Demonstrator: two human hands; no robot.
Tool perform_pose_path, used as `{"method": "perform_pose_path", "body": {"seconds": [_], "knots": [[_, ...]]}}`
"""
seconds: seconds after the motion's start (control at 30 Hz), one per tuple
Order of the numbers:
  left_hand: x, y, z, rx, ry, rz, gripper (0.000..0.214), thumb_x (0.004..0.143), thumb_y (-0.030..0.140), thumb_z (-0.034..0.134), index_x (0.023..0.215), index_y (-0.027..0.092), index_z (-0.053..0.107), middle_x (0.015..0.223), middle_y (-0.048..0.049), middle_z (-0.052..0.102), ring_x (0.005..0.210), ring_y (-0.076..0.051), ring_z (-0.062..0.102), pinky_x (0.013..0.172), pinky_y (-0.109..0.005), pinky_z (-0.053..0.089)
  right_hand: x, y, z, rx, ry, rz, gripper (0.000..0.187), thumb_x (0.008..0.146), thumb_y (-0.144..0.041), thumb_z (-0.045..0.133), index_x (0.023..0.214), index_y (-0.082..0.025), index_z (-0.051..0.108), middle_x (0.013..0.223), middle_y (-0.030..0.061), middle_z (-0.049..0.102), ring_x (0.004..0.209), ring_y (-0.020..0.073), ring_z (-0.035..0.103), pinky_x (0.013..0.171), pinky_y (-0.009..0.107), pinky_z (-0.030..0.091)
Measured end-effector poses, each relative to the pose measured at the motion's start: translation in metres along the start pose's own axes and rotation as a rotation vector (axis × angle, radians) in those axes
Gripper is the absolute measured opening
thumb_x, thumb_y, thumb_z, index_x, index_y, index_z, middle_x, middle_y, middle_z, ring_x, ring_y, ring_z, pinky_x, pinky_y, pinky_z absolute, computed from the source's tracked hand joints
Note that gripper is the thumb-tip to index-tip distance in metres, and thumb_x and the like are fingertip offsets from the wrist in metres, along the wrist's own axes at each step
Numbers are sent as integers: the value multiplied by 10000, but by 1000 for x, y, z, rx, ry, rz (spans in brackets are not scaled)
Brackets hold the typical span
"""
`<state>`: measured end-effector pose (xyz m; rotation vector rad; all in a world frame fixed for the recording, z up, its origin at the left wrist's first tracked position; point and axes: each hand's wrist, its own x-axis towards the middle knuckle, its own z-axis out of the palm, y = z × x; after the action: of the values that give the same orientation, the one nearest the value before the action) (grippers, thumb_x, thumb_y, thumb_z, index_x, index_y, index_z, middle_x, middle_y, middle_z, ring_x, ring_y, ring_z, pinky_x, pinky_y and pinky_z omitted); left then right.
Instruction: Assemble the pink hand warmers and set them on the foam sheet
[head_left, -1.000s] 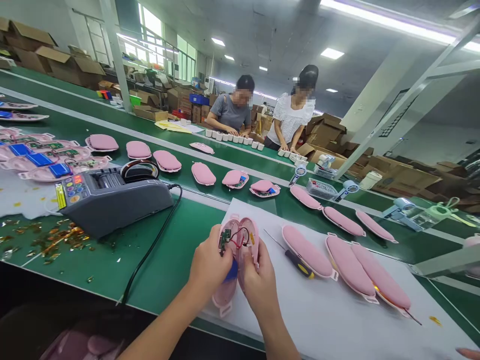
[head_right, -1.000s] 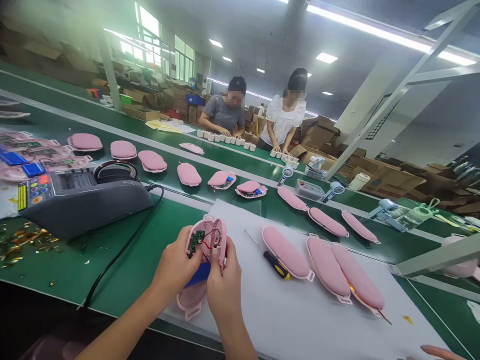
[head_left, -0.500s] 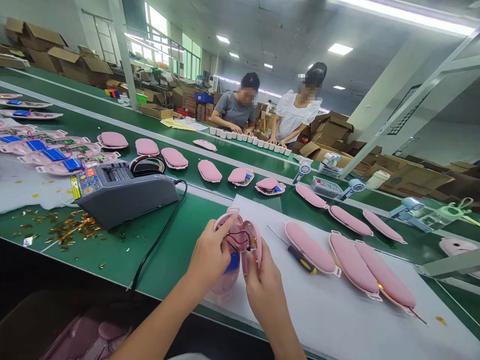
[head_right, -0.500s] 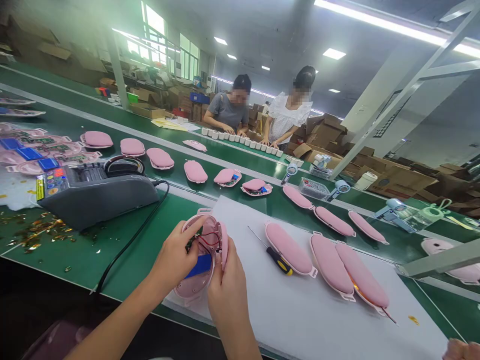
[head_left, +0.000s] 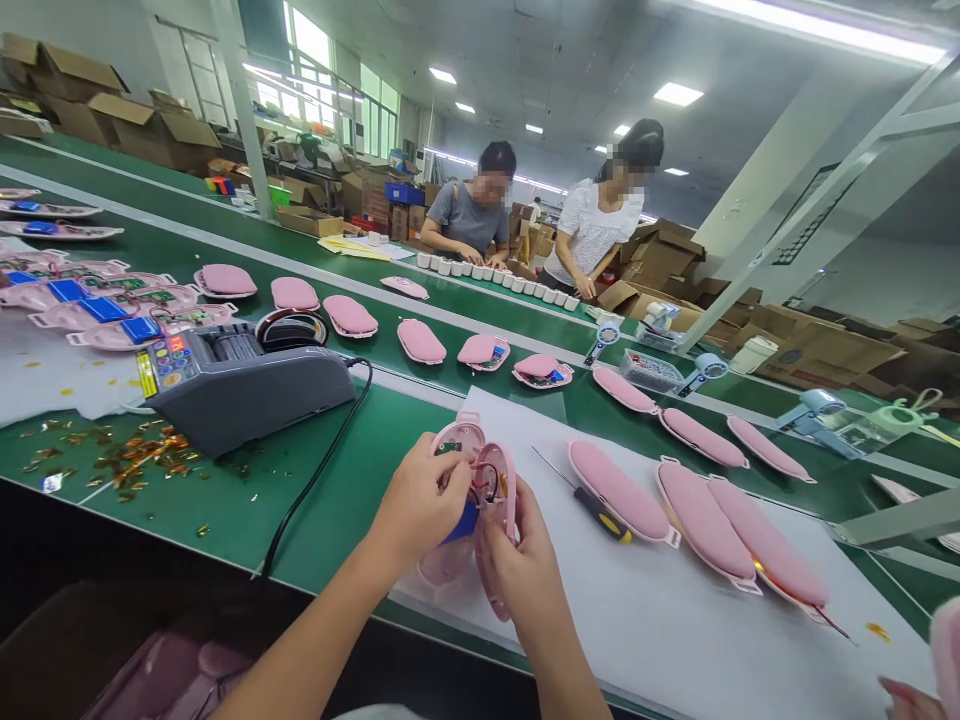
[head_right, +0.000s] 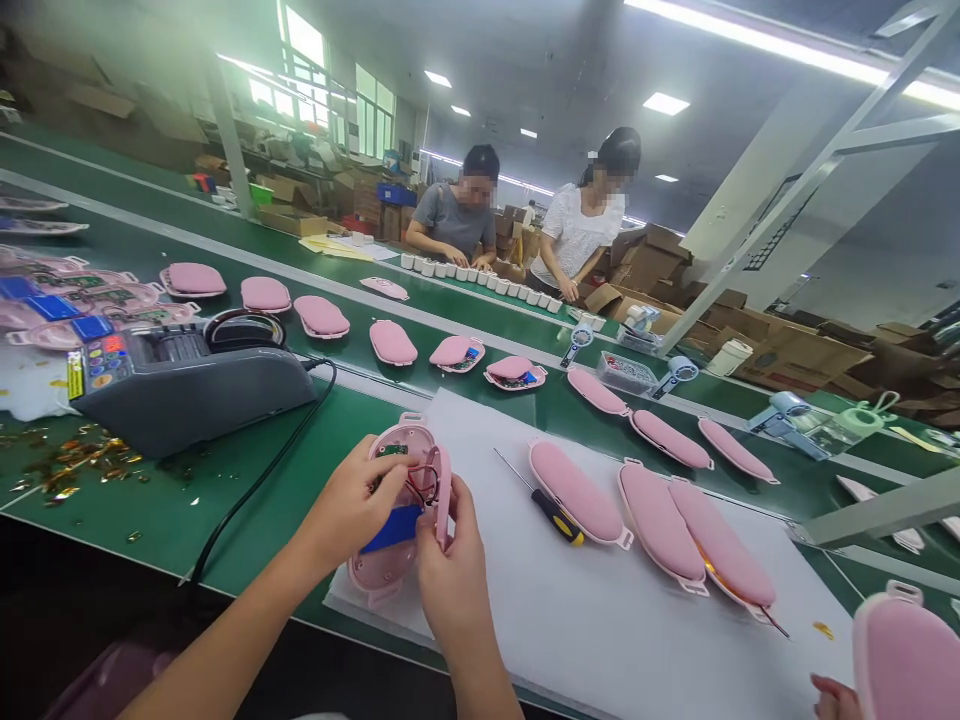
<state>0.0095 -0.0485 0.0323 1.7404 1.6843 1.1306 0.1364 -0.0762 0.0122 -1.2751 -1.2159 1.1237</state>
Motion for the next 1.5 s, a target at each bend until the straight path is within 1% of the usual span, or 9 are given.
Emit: {"method": "perform_pose_path", "body": {"seconds": [0.1, 0.23, 0.4, 0.53, 0.7, 0.83, 1.0, 1.2, 1.5], "knots": [[4, -1, 4, 34, 83, -76, 509, 931, 405, 333, 603, 207, 669, 763, -39, 514, 731, -183, 565, 677, -330, 462, 3, 6, 1, 79, -39, 39, 510, 771, -349, 609, 1260, -234, 525, 1164, 51, 651, 1002, 206, 611, 837, 315, 492], [7, -8, 11, 36, 83, -63, 206, 826, 352, 553, 852, 239, 723, 863, -36, 547, 800, -193, 595, 717, -320, 481, 8, 12, -1, 119, -64, 68, 539, 755, -344, 619, 1271, -228, 512, 1187, 69, 637, 1007, 222, 612, 791, 316, 507], [6, -11, 14, 70, 59, -35, 363, 839, 219, 506, 1180, 290, 607, 937, -41, 566, 847, -205, 594, 736, -327, 487, 8, 9, 2, 112, -26, 68, 511, 752, -349, 623, 1242, -236, 533, 1147, 60, 656, 1036, 225, 612, 857, 341, 500], [6, -10, 16, 83, 72, -6, 433, 820, 128, 484, 1206, 297, 579, 904, -31, 558, 772, -183, 578, 672, -294, 476, 4, 2, 6, 87, -62, 75, 558, 751, -354, 628, 1283, -258, 490, 1211, 58, 630, 1076, 222, 604, 926, 366, 472], [4, -11, 16, 62, 69, -28, 427, 821, 115, 470, 1182, 305, 596, 905, -35, 560, 784, -184, 576, 649, -286, 471, 1, 6, -2, 95, -249, 77, 758, 699, -320, 684, 1390, -344, 373, 1398, 34, 504, 1163, 228, 559, 982, 404, 434], [2, -11, 13, 45, 86, -90, 417, 833, 154, 473, 1232, 258, 533, 961, -51, 581, 834, -204, 585, 685, -319, 481, 1, 23, -5, 49, -223, 21, 807, 676, -323, 723, 1402, -314, 372, 1395, 75, 497, 1130, 248, 567, 961, 426, 446], [2, -14, 14, 62, 60, -45, 382, 837, 137, 460, 1166, 273, 598, 966, -50, 538, 795, -185, 589, 647, -301, 494, 7, 37, -4, 169, -217, -22, 846, 676, -362, 755, 1406, -317, 330, 1336, 75, 529, 1168, 236, 549, 937, 379, 478], [4, -20, 15, 87, 50, 19, 309, 858, 125, 439, 990, 233, 697, 1101, -84, 461, 863, -194, 607, 730, -342, 525, 12, 30, -7, 321, -165, 69, 758, 743, -460, 697, 1395, -292, 350, 1342, 108, 541, 1136, 266, 592, 836, 371, 540], [4, -6, 11, 159, -59, 66, 249, 886, 157, 433, 780, 184, 656, 1072, -93, 492, 898, -218, 563, 743, -351, 501, 10, 37, 2, 342, -134, 83, 706, 750, -464, 699, 1347, -253, 385, 1407, 133, 484, 1268, 302, 498, 1006, 458, 457]]}}
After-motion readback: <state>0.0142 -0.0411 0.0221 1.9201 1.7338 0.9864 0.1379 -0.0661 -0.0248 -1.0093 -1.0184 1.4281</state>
